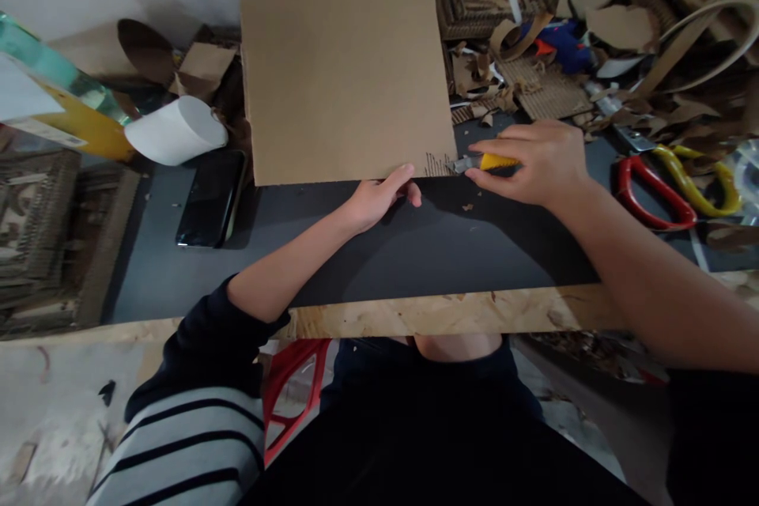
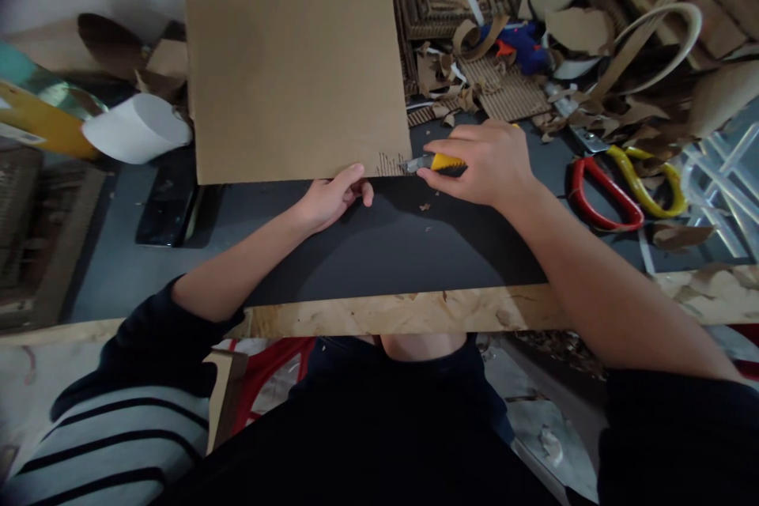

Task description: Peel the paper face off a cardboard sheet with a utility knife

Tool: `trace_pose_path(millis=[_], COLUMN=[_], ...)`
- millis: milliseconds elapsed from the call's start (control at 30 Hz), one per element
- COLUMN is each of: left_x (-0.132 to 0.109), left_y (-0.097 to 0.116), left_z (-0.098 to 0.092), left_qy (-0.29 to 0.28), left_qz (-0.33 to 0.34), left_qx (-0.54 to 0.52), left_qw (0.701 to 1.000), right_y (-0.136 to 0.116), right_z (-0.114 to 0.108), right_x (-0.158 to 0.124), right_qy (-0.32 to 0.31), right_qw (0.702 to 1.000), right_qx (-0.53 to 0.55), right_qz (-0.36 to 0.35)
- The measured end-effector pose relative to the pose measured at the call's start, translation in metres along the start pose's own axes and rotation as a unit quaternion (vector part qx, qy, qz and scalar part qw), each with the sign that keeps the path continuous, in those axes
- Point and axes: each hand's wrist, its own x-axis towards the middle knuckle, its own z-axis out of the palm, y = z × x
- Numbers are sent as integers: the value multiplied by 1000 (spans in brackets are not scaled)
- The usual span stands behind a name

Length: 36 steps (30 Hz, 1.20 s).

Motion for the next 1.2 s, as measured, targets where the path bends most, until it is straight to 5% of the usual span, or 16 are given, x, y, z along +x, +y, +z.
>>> trace_pose_path(millis=[1200], left_x=[1], left_y=[1], left_z=[-4], left_qy=[-19], left_qz=[7], left_qx=[31], left_qw=[999], right_y=[-3], right_z=[3], right_x=[2], right_qy=[-6], right_qw=[1000], right_qx=[-24], right_qz=[-9])
